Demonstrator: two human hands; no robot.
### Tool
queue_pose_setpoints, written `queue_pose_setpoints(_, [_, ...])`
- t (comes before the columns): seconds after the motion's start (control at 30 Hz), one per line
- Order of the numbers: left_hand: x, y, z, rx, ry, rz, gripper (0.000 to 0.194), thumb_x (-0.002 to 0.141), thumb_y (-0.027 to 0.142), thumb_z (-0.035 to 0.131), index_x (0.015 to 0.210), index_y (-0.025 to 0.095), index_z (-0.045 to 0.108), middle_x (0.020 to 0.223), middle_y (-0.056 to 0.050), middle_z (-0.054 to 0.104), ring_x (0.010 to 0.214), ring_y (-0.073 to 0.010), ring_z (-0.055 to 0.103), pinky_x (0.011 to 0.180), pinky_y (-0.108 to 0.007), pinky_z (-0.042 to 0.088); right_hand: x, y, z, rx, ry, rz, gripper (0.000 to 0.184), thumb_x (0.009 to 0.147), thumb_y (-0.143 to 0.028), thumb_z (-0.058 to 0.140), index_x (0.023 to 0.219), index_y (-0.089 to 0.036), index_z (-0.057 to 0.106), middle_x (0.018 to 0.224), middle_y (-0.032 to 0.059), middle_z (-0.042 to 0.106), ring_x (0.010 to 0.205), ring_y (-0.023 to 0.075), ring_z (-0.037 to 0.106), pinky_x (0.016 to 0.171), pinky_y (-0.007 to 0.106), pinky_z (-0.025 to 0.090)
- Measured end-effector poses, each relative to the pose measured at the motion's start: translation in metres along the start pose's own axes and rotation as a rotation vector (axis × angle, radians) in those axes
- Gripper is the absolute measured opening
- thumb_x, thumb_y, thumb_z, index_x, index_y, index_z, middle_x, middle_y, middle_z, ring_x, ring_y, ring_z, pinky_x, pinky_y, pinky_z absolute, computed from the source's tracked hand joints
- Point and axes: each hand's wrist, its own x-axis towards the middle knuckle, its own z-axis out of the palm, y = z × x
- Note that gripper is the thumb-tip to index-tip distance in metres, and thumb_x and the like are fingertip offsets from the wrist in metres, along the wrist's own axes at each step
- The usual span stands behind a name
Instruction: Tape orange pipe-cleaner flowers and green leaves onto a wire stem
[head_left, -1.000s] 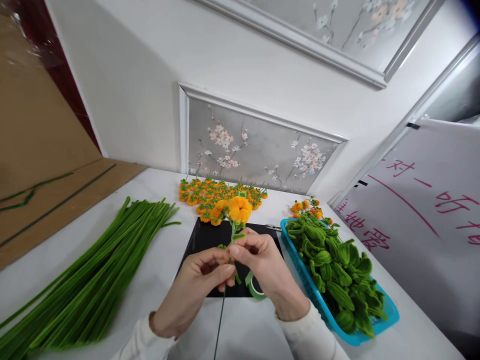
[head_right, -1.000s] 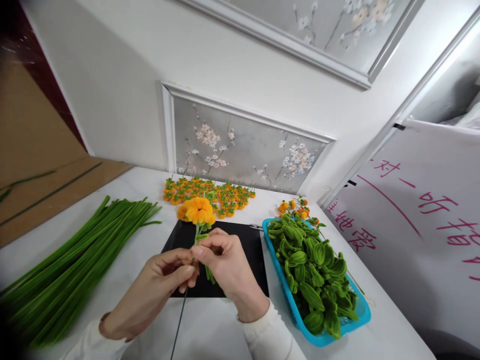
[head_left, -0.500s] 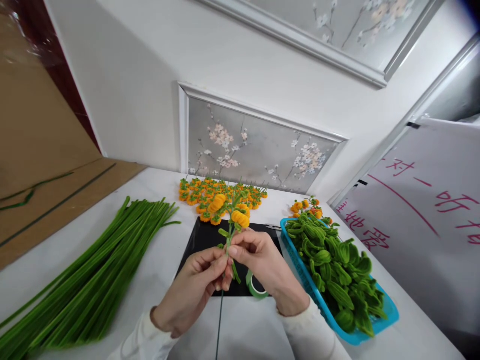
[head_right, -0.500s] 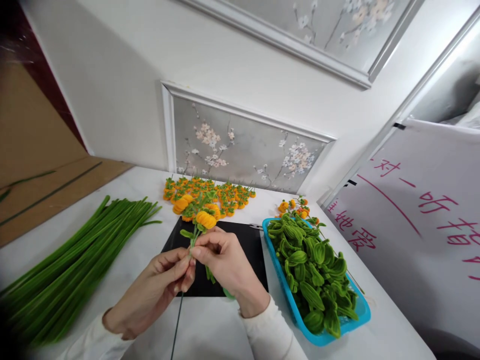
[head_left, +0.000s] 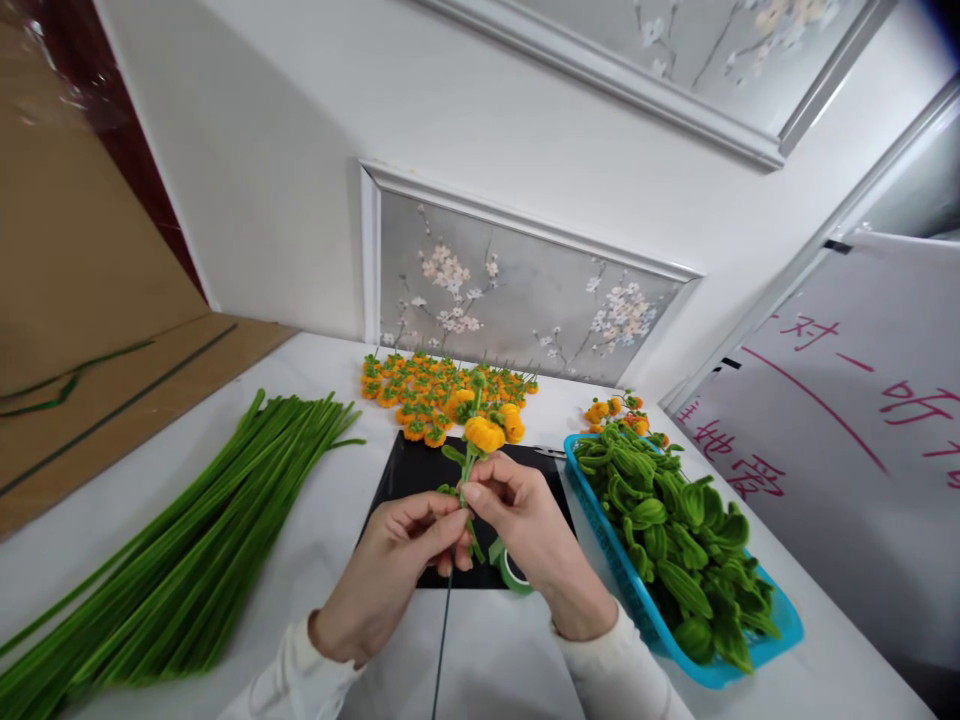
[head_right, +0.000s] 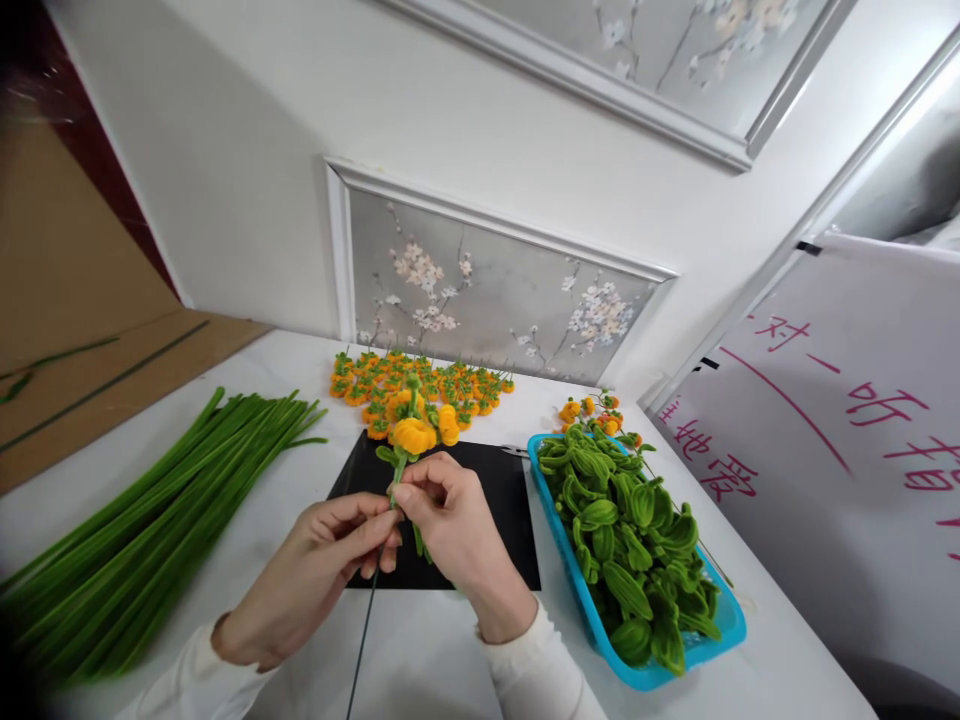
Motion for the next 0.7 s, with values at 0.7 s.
queue_pose_setpoints(0.7, [-0.003, 0.0, 0.002, 0.024, -0.009, -0.005, 0.017, 0.076, 0.031, 0.069, 0.068, 0.017, 0.063, 0.058, 0.0, 0.062, 0.054, -0.0111, 0.052, 0.051, -0.022, 0.04, -0.001, -0.003, -0.002, -0.036, -0.04, -0.024, 0.023, 0.082, -0.031, 0.06, 0.064, -0.018, 0.06, 0.065, -0.0004, 0.052, 0.061, 0.0123, 0.05, 0.057, 0.025, 0.039])
